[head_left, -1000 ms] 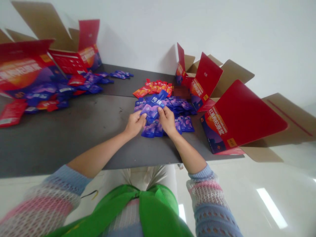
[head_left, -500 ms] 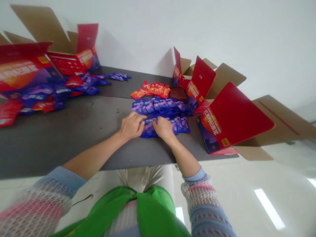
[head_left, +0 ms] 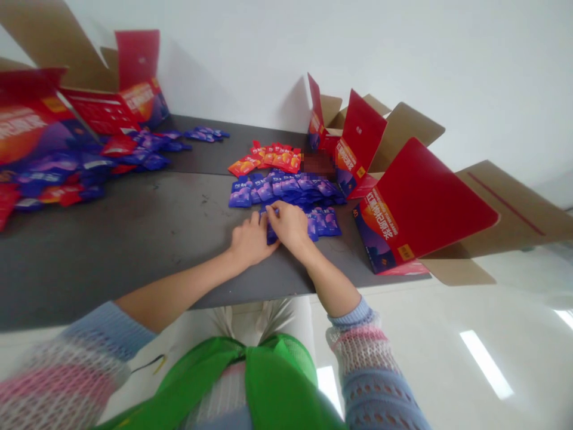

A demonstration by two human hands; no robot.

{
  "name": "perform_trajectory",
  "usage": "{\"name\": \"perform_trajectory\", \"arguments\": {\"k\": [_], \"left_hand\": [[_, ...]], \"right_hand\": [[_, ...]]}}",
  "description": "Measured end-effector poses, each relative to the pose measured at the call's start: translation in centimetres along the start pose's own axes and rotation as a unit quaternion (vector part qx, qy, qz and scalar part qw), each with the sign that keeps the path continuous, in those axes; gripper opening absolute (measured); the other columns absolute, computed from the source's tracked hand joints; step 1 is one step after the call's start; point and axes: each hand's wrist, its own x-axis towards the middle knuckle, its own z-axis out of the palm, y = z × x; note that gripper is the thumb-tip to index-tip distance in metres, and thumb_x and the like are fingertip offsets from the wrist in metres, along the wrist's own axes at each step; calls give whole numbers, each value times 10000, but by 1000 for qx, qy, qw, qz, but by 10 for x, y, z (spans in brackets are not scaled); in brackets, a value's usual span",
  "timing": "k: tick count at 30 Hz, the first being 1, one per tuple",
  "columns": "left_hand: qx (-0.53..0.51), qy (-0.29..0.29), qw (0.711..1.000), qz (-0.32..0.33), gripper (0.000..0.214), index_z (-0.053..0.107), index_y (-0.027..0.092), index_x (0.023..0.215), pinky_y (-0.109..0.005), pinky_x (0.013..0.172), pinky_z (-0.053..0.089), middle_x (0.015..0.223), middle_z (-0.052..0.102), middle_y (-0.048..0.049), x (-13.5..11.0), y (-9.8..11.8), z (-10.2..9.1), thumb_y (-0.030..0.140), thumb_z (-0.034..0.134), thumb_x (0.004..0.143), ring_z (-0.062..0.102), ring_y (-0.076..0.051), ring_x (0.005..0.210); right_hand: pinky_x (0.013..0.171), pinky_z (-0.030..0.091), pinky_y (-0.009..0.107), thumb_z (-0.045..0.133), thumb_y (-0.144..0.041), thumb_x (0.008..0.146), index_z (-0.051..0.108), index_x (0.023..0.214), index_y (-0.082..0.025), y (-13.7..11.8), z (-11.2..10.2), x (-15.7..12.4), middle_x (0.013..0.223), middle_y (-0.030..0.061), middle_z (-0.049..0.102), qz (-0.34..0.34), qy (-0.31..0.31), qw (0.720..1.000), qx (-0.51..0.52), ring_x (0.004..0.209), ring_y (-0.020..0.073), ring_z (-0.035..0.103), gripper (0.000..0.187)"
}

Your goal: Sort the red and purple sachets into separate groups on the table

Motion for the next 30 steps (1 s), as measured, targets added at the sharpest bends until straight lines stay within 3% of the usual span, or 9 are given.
{"name": "perform_trajectory", "arguments": {"k": [5, 11, 18, 23, 26, 30], "left_hand": [[-21, 13, 1000, -9, 851, 493, 155, 1349, -420, 821, 463, 1170, 566, -189, 6, 3, -1, 727, 645, 737, 614, -368, 989], [-53, 11, 998, -22, 1070, 487, 180, 1389, -470, 919, 458, 1255, 531, -190, 1, -11, -2, 812, 724, 559, 590, -404, 1094], [-70, -8, 997, -40, 1300, 366, 103, 1500, -493, 967, 460, 1337, 468, -224, -10, -24, -12, 802, 762, 479, 596, -410, 1116], [-82, 26, 996, -25, 1022, 514, 175, 1393, -486, 986, 464, 1371, 432, -174, -16, -31, -16, 782, 710, 594, 604, -355, 1117], [-96, 46, 994, -14, 813, 594, 207, 1306, -449, 927, 492, 1325, 491, -138, -17, -45, -18, 708, 700, 674, 635, -306, 1048], [-80, 54, 995, 14, 302, 720, 216, 923, -337, 708, 477, 966, 659, -70, -17, -76, -21, 465, 559, 868, 656, -224, 835]], "right_hand": [[683, 408, 285, 478, -424, 993, 733, 992, -228, 2, -6, 3, 840, 67, 732, -11, 38, 999, 11, 766, 217, 665, 321], [653, 369, 271, 462, -435, 995, 745, 998, -224, 6, -9, 7, 810, 66, 735, -13, 50, 999, -14, 746, 213, 663, 353], [607, 278, 275, 492, -408, 985, 756, 985, -213, 9, -6, 12, 768, 66, 727, -18, 64, 997, -49, 702, 207, 635, 328], [605, 250, 279, 497, -396, 983, 756, 991, -213, 17, -4, 17, 808, 76, 739, -11, 72, 996, -50, 707, 206, 628, 317], [606, 247, 280, 498, -387, 982, 755, 1000, -209, 20, -3, 20, 847, 85, 747, -1, 78, 996, -48, 721, 205, 631, 313], [606, 254, 283, 499, -382, 982, 756, 1010, -202, 21, -3, 22, 857, 87, 745, 7, 77, 996, -45, 735, 204, 638, 315]]}}
